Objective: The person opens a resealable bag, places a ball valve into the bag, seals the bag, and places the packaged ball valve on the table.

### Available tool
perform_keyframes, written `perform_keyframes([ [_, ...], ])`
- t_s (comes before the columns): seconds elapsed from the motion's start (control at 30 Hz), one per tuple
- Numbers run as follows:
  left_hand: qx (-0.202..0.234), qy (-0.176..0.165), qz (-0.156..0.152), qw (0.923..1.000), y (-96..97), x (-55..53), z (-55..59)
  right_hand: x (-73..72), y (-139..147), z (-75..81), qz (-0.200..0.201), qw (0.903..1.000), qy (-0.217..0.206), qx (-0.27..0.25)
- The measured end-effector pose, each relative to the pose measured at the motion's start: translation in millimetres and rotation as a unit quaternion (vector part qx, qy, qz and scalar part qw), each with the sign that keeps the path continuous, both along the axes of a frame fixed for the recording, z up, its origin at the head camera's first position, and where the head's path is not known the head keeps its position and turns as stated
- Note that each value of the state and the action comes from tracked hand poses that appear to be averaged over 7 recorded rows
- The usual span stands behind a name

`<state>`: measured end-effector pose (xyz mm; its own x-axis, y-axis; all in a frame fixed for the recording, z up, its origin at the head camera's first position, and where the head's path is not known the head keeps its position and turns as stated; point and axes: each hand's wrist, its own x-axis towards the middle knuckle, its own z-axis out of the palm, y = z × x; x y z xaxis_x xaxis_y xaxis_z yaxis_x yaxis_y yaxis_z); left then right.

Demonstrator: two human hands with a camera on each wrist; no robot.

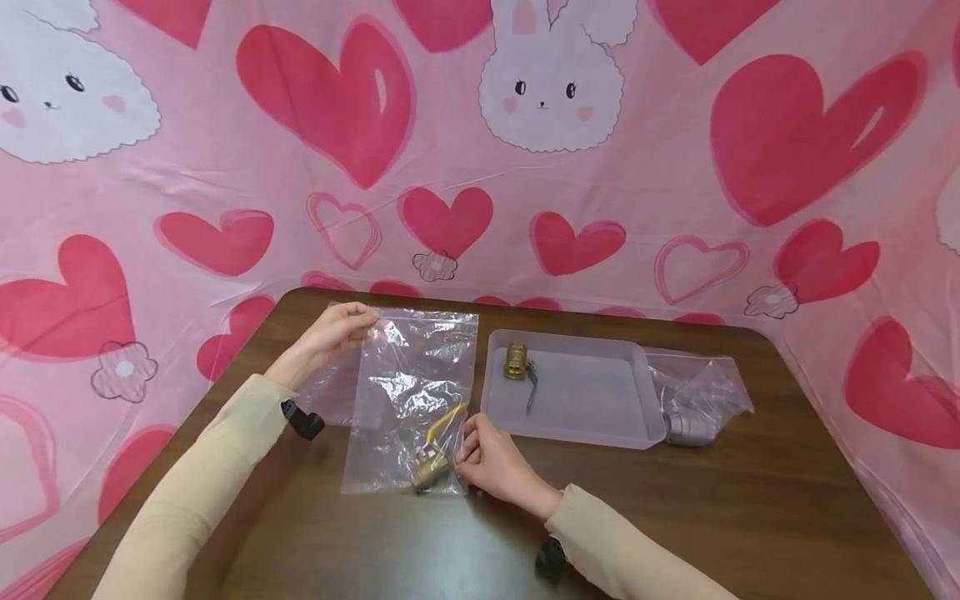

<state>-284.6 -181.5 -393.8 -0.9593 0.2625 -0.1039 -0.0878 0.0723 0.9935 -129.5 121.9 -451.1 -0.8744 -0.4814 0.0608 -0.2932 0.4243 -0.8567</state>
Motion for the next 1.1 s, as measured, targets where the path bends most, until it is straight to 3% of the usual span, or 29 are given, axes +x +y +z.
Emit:
perform_keyframes([
  [0.3, -0.022, -0.044, -0.016, 0.9987, 4.2, -30.6, -11.3, -4.5, -9, -3.4, -0.014, 0.9999, 0.007, -0.003],
  [0.47, -0.008, -0.066, -0.018, 0.9976, 5.6, -37.2, -15.9, -6.5, -9, -6.5, 0.001, 0.9991, 0.040, 0.009],
  [0.8, -0.031, -0.084, -0.021, 0.9958, 9.4, -45.2, -19.7, -6.1, -6, -9.1, -0.013, 0.9979, 0.049, 0.039],
  [0.9, -0.030, -0.090, -0.022, 0.9953, 11.5, -49.6, -20.0, -6.3, -5, -11.3, -0.019, 0.9953, 0.083, 0.046],
  [1.1, -0.023, -0.107, -0.027, 0.9936, 14.4, -55.6, -21.9, -5.6, -7, -14.9, -0.020, 0.9798, 0.186, 0.072],
])
